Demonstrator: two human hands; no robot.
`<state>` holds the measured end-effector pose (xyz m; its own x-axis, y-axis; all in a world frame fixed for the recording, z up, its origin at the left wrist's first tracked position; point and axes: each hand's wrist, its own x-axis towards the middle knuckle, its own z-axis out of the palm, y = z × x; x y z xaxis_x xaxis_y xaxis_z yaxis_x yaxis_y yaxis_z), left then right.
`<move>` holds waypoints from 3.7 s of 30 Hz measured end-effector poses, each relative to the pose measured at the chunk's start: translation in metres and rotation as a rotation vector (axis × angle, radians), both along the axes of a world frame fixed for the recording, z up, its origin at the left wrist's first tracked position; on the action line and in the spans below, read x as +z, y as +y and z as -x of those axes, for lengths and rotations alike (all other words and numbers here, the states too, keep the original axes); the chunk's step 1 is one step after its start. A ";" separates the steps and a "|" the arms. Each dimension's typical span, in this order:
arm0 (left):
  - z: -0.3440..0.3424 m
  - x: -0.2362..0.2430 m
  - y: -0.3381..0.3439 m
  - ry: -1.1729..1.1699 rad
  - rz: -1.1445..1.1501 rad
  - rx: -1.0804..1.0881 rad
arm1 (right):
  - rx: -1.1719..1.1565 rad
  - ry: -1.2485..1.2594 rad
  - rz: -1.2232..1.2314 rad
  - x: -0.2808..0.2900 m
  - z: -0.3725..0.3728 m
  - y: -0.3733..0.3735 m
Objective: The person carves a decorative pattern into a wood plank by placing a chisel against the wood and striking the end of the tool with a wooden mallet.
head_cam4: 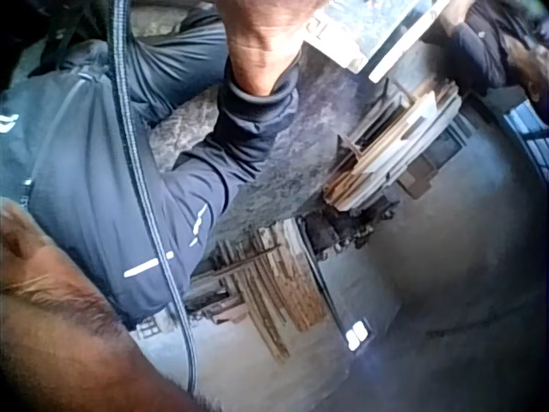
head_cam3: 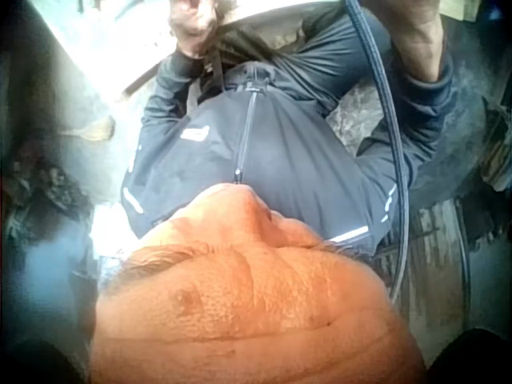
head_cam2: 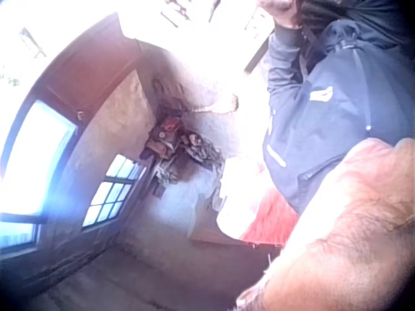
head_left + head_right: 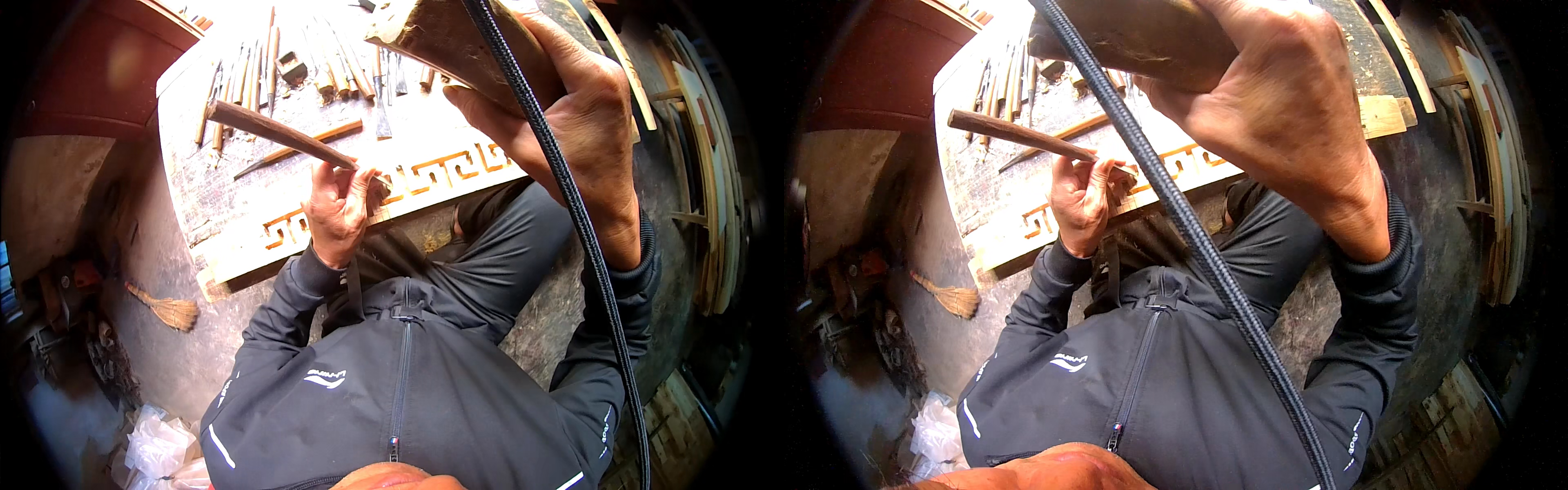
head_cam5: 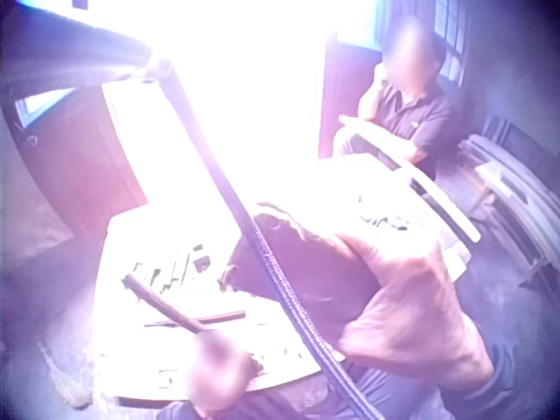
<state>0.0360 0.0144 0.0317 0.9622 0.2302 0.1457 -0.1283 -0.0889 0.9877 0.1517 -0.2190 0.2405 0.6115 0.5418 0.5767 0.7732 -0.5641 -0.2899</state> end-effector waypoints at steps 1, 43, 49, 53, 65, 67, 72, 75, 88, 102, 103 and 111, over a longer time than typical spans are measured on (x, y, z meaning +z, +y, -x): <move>0.000 -0.003 0.001 -0.012 -0.018 -0.006 | -0.001 0.001 0.004 0.000 0.000 0.000; -0.010 -0.013 0.002 -0.416 -0.706 -0.015 | 0.154 -0.154 -0.021 0.026 -0.011 0.025; -0.008 -0.016 0.002 -0.428 -0.757 -0.017 | 0.134 -0.200 -0.004 0.027 -0.008 0.027; -0.007 -0.015 0.002 -0.400 -0.746 -0.029 | 0.125 -0.239 0.010 0.033 -0.006 0.025; -0.005 -0.034 0.011 -0.496 -0.868 0.025 | 0.036 -0.415 0.056 0.023 0.010 0.019; -0.001 -0.018 -0.001 -0.393 -0.682 0.114 | -0.019 -0.440 0.067 0.019 0.013 0.007; -0.010 -0.012 -0.003 -0.197 -0.001 0.174 | -0.033 -0.339 0.002 0.014 0.019 -0.007; -0.008 -0.010 0.001 -0.186 0.002 0.138 | -0.020 -0.280 -0.037 0.005 0.019 -0.005; -0.010 -0.006 0.002 -0.231 -0.305 0.014 | 0.006 -0.236 -0.066 0.005 0.014 0.001; -0.013 -0.002 0.002 -0.285 -0.524 -0.018 | 0.081 -0.220 -0.091 0.017 0.000 0.020; -0.013 -0.002 0.003 -0.322 -0.575 -0.016 | 0.087 -0.216 -0.094 0.019 -0.002 0.020; -0.013 -0.015 0.006 -0.411 -0.698 -0.025 | 0.142 -0.214 -0.111 0.030 -0.005 0.023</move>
<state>0.0490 0.0200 0.0170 0.8040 -0.0656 0.5910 -0.4792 -0.6598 0.5788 0.1566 -0.1964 0.2705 0.3918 0.5399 0.7450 0.8927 -0.4192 -0.1657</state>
